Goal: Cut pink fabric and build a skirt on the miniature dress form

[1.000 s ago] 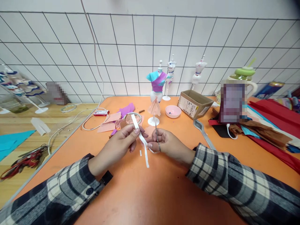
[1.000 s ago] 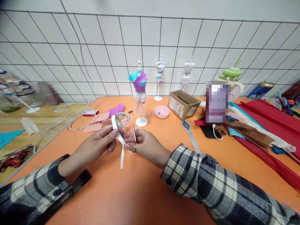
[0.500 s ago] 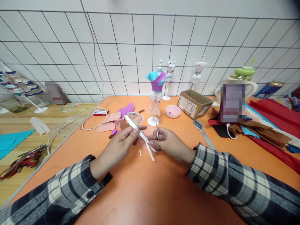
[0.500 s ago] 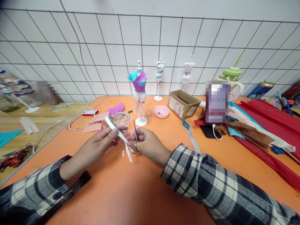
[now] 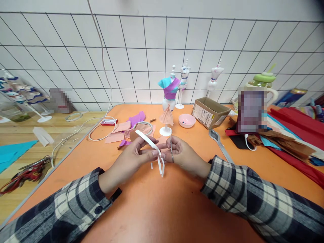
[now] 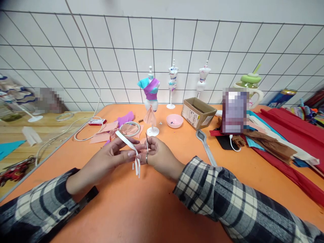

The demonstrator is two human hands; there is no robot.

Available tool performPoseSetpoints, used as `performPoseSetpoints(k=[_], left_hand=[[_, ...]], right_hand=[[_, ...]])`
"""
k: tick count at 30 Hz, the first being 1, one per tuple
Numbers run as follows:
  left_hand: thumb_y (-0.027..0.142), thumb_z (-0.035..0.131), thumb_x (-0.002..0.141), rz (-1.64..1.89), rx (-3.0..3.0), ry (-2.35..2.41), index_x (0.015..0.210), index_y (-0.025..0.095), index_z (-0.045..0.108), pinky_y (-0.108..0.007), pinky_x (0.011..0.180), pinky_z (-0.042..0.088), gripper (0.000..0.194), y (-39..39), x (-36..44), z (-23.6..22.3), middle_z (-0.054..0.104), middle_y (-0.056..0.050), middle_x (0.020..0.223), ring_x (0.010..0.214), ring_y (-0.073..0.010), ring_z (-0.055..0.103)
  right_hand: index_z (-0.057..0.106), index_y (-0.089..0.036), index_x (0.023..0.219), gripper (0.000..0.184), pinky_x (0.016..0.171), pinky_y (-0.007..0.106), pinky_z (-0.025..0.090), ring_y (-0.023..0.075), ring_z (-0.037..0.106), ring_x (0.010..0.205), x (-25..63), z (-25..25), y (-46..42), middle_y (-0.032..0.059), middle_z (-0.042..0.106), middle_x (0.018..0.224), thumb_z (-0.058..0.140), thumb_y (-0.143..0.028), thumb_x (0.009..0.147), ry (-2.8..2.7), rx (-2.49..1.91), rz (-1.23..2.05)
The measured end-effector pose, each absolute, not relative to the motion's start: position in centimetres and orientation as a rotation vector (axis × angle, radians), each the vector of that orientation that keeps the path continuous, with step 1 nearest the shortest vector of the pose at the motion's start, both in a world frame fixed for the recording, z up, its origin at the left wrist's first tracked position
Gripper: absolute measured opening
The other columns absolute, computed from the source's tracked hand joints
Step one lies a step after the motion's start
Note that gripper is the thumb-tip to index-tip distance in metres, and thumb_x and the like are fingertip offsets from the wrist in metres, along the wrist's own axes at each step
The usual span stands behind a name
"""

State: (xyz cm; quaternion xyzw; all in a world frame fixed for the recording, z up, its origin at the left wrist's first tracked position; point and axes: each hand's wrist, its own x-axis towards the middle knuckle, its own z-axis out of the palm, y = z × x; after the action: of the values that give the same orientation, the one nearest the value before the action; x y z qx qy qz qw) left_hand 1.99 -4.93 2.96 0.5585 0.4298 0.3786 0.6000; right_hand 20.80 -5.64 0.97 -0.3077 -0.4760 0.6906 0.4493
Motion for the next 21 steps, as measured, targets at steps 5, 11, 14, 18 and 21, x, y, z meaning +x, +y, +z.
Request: performPoseSetpoints(k=[5,11,14,18,21], left_hand=[[0.028,0.080,0.071,0.847,1.200,0.917,0.107,0.018,0.057,-0.040,0.088,0.055,0.043,-5.05,1.99,3.06,0.061,-0.011,0.126,0.107,-0.0272,0.066],[0.023,0.082,0.069,0.874,1.211,0.959,0.111,0.019,0.056,-0.039,0.092,0.052,0.050,-4.64,1.81,2.86,0.064,-0.009,0.123,0.104,-0.0244,0.067],[0.026,0.082,0.068,0.864,1.245,0.965,0.111,0.018,0.057,-0.039,0.089,0.053,0.050,-4.56,1.62,3.09,0.063,-0.010,0.124,0.096,-0.0235,0.070],[0.029,0.081,0.070,0.827,1.250,0.933,0.111,0.017,0.057,-0.042,0.088,0.054,0.049,-4.47,1.41,3.27,0.062,-0.012,0.125,0.091,-0.0237,0.070],[0.030,0.081,0.071,0.856,1.278,0.965,0.114,0.018,0.057,-0.039,0.087,0.054,0.051,-4.21,1.22,3.11,0.062,-0.011,0.125,0.092,-0.0220,0.069]], right_hand=[[0.042,-0.021,0.083,0.044,0.085,0.035,0.052,0.0176,0.067,0.091,20.89,0.81,-5.57,0.0030,0.066,0.101,0.082,-0.030,0.069,-1.255,-0.734,1.708],[0.039,-0.022,0.079,0.048,0.082,0.033,0.051,0.0161,0.066,0.084,20.91,1.31,-5.45,-0.0005,0.060,0.090,0.083,-0.035,0.066,-1.362,-0.809,1.605],[0.041,-0.022,0.081,0.041,0.079,0.032,0.051,0.0153,0.064,0.082,20.94,1.24,-5.28,0.0009,0.061,0.093,0.079,-0.033,0.069,-1.435,-0.836,1.518],[0.047,-0.022,0.086,0.028,0.075,0.031,0.052,0.0156,0.063,0.083,21.10,0.77,-4.96,0.0043,0.064,0.101,0.072,-0.027,0.074,-1.539,-0.916,1.356],[0.052,-0.023,0.090,0.021,0.078,0.034,0.051,0.0202,0.062,0.096,21.51,1.17,-5.35,0.0068,0.065,0.110,0.069,-0.029,0.078,-1.639,-1.027,1.060]])
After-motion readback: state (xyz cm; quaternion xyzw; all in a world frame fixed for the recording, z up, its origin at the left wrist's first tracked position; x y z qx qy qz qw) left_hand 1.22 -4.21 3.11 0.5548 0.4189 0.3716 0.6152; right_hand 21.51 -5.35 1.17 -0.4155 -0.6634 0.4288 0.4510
